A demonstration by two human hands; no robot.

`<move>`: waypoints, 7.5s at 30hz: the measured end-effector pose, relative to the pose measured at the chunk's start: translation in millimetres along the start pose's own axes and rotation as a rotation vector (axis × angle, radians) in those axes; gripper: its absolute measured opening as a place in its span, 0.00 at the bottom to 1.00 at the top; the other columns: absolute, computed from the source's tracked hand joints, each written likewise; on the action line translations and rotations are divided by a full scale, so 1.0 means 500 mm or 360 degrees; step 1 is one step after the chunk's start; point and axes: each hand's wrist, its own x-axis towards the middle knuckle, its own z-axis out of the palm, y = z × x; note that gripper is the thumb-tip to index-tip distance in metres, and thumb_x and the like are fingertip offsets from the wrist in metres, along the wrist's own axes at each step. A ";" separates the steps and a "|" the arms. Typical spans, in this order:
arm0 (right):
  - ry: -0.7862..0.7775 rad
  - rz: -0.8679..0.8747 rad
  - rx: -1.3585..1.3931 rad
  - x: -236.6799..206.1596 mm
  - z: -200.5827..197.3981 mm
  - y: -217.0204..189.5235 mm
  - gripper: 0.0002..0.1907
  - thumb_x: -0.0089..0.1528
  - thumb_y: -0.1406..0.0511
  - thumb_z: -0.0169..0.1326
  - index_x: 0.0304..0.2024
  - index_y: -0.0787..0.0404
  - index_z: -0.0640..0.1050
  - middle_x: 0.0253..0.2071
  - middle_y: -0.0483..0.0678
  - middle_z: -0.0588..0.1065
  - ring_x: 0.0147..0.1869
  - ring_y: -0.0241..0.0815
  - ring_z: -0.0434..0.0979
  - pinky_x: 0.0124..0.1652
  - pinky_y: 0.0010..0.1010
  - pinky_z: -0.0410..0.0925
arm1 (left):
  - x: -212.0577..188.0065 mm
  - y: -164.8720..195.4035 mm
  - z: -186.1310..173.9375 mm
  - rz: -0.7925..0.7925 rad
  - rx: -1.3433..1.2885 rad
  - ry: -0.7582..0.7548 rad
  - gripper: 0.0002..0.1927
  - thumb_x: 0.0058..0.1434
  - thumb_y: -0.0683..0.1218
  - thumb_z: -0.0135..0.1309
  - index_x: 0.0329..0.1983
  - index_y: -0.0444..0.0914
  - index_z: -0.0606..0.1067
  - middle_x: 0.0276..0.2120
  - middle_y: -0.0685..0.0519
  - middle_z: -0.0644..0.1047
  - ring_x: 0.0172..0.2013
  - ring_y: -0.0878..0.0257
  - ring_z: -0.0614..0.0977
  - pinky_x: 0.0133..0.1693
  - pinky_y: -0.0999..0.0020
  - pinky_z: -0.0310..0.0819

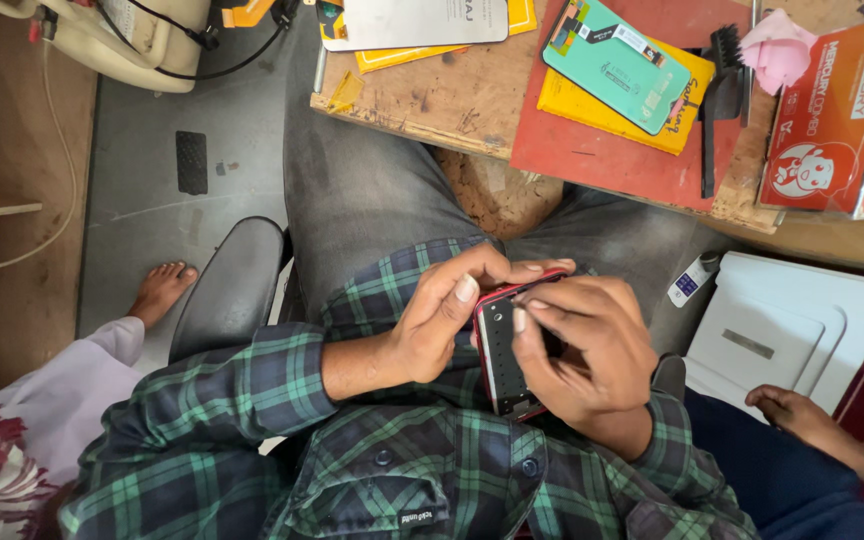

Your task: The person uses a small tool to scrape adhesive residue from the back of a red smartphone frame. They then use a brush to clean the frame and continue scraping residue from the edges.

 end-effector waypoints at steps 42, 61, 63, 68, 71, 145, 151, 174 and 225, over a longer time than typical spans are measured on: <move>-0.0114 -0.0141 0.0104 0.013 0.007 0.002 0.11 0.55 0.78 0.65 0.36 0.68 0.77 0.37 0.55 0.79 0.41 0.52 0.81 0.44 0.36 0.75 | -0.006 -0.022 0.000 -0.0078 -0.0303 -0.0113 0.27 0.82 0.63 0.32 0.60 0.34 0.62 0.67 0.32 0.67 0.70 0.49 0.69 0.72 0.53 0.62; 0.0335 0.0477 0.0857 -0.105 -0.104 0.048 0.14 0.60 0.79 0.59 0.47 0.65 0.77 0.42 0.58 0.78 0.42 0.47 0.81 0.43 0.32 0.76 | -0.018 0.041 0.038 -0.0260 -0.0781 -0.0085 0.42 0.75 0.67 0.44 0.79 0.35 0.55 0.68 0.48 0.67 0.68 0.58 0.72 0.69 0.60 0.67; 0.0197 0.0634 0.0908 -0.094 -0.080 0.025 0.14 0.62 0.81 0.58 0.49 0.67 0.76 0.45 0.59 0.78 0.45 0.48 0.81 0.47 0.33 0.76 | -0.026 0.037 0.024 -0.0320 -0.0734 -0.0213 0.41 0.73 0.56 0.52 0.81 0.36 0.51 0.67 0.49 0.67 0.68 0.61 0.71 0.70 0.63 0.64; 0.0055 0.0425 0.0509 -0.060 -0.034 -0.014 0.14 0.58 0.81 0.61 0.44 0.69 0.76 0.44 0.60 0.78 0.43 0.46 0.82 0.44 0.32 0.74 | -0.041 0.022 0.017 -0.0346 -0.0267 -0.0129 0.37 0.67 0.35 0.51 0.78 0.33 0.54 0.62 0.49 0.70 0.63 0.65 0.70 0.71 0.69 0.61; -0.0004 0.0281 0.0286 -0.038 -0.020 -0.014 0.15 0.57 0.81 0.65 0.42 0.69 0.75 0.41 0.56 0.79 0.44 0.48 0.82 0.42 0.31 0.74 | -0.042 0.019 0.012 -0.0372 -0.0242 -0.0082 0.37 0.64 0.31 0.49 0.77 0.34 0.57 0.62 0.49 0.70 0.65 0.65 0.71 0.71 0.69 0.60; -0.0062 -0.0169 0.0000 -0.011 0.040 -0.030 0.12 0.51 0.77 0.68 0.36 0.68 0.79 0.38 0.54 0.79 0.42 0.52 0.80 0.44 0.38 0.76 | -0.064 0.030 -0.011 -0.0315 -0.0139 -0.0158 0.42 0.63 0.31 0.45 0.82 0.36 0.52 0.65 0.49 0.67 0.65 0.67 0.69 0.69 0.69 0.62; -0.0096 -0.0103 -0.0047 -0.011 0.030 -0.033 0.12 0.52 0.77 0.67 0.36 0.69 0.78 0.38 0.55 0.79 0.42 0.52 0.80 0.46 0.38 0.75 | -0.066 0.023 -0.009 -0.0324 -0.0222 -0.0180 0.42 0.63 0.31 0.44 0.82 0.36 0.50 0.67 0.49 0.66 0.68 0.66 0.68 0.71 0.69 0.60; -0.0191 -0.0194 0.0336 -0.019 0.038 -0.012 0.13 0.51 0.78 0.67 0.35 0.67 0.76 0.37 0.55 0.79 0.41 0.52 0.81 0.45 0.42 0.73 | -0.050 -0.015 0.002 -0.0287 -0.0303 -0.0215 0.37 0.72 0.34 0.50 0.81 0.35 0.50 0.70 0.51 0.64 0.68 0.68 0.67 0.71 0.69 0.60; 0.0057 -0.0041 0.0904 -0.105 -0.199 0.057 0.11 0.60 0.76 0.59 0.44 0.64 0.75 0.42 0.52 0.77 0.40 0.42 0.78 0.46 0.35 0.71 | 0.009 0.159 0.181 -0.0326 0.0148 -0.0313 0.27 0.70 0.39 0.43 0.73 0.38 0.60 0.62 0.44 0.72 0.58 0.57 0.79 0.59 0.62 0.75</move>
